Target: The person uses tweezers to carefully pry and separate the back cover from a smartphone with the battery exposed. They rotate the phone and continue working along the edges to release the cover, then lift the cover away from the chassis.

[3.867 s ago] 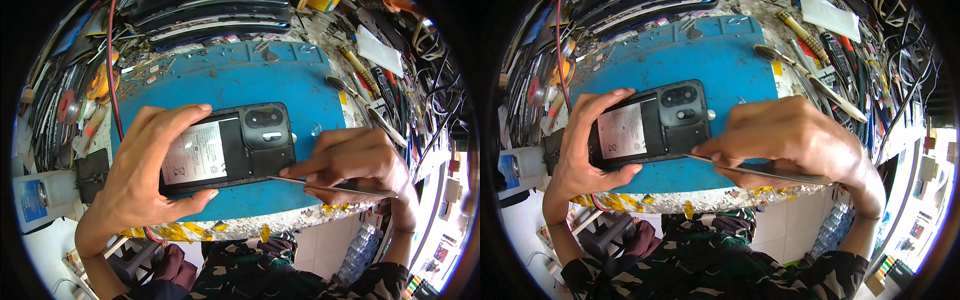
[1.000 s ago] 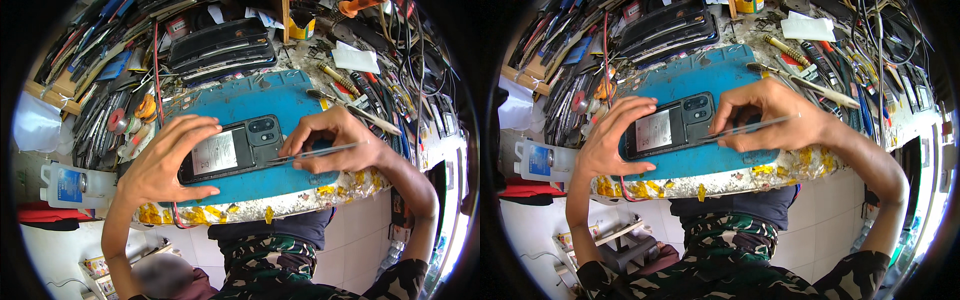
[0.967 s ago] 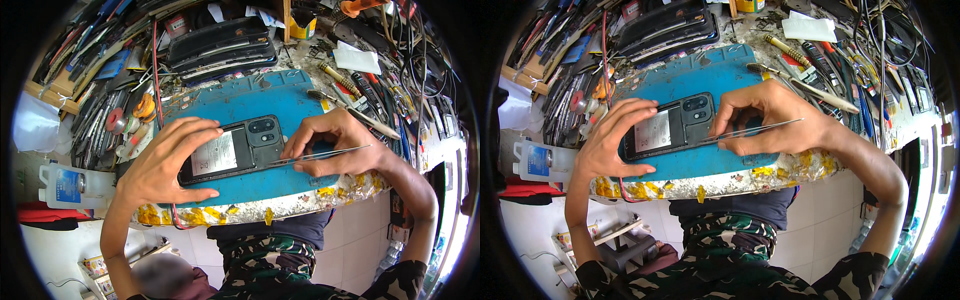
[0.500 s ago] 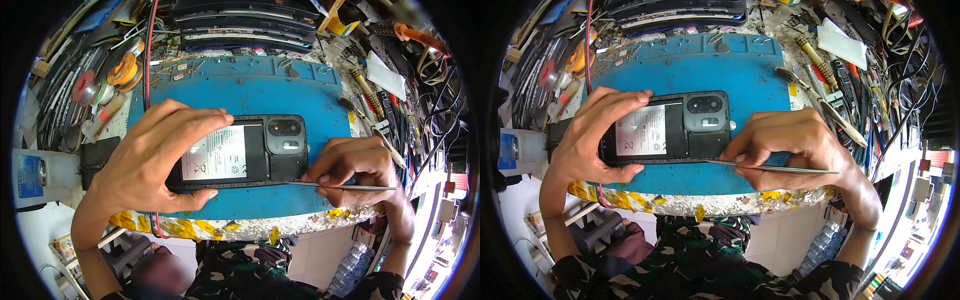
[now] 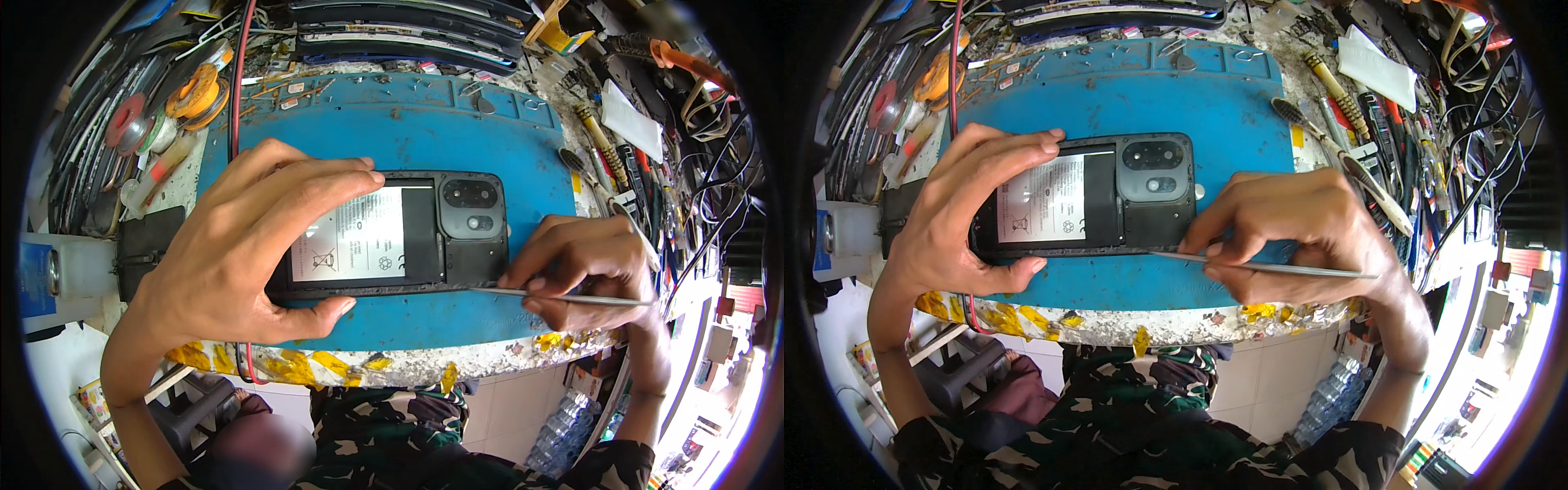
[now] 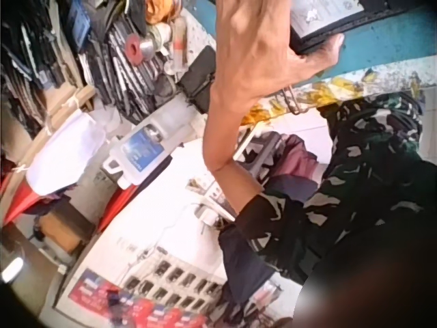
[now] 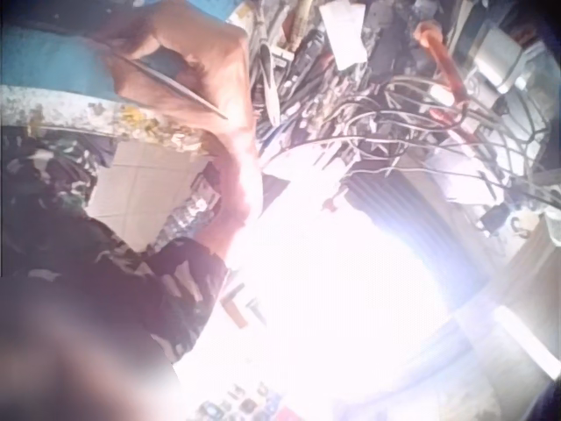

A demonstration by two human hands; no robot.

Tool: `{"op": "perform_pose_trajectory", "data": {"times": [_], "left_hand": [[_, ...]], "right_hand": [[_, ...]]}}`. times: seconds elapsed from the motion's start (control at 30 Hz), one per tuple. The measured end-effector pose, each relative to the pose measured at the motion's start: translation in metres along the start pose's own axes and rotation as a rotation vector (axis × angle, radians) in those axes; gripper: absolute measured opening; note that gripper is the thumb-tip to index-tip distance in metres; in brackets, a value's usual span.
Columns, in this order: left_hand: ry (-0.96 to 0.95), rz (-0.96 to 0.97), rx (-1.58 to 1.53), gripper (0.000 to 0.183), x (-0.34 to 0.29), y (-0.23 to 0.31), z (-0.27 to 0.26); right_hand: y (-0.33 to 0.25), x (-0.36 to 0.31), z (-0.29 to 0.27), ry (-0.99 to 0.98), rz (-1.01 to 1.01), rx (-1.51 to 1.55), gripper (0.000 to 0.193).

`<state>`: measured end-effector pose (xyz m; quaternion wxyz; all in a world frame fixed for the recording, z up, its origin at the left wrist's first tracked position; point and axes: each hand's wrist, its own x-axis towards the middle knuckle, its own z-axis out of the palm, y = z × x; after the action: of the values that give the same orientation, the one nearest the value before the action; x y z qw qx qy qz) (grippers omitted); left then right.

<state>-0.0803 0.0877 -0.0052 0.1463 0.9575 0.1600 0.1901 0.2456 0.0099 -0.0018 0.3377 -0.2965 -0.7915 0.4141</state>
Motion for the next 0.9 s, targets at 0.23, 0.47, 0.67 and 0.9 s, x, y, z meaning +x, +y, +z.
{"op": "perform_pose_trajectory", "data": {"times": [0.23, 0.47, 0.67, 0.9], "left_hand": [[-0.002, 0.014, -0.011, 0.078, -0.0007, -0.0004, 0.0001], [-0.004, 0.022, 0.004, 0.079, -0.0001, -0.0005, 0.0001], [-0.009, 0.02, 0.024, 0.08, 0.0004, -0.0001, 0.0002], [-0.029, -0.007, 0.026, 0.081, 0.0004, 0.0011, -0.0014]], "right_hand": [[0.0015, -0.0012, 0.0021, 0.003, -0.021, -0.046, 0.018], [0.0002, -0.0018, -0.0003, -0.042, 0.015, -0.104, 0.019], [0.0005, -0.0002, -0.0008, -0.05, 0.003, -0.112, 0.02], [0.0025, 0.0005, 0.0003, -0.054, -0.022, -0.112, 0.02]]}}
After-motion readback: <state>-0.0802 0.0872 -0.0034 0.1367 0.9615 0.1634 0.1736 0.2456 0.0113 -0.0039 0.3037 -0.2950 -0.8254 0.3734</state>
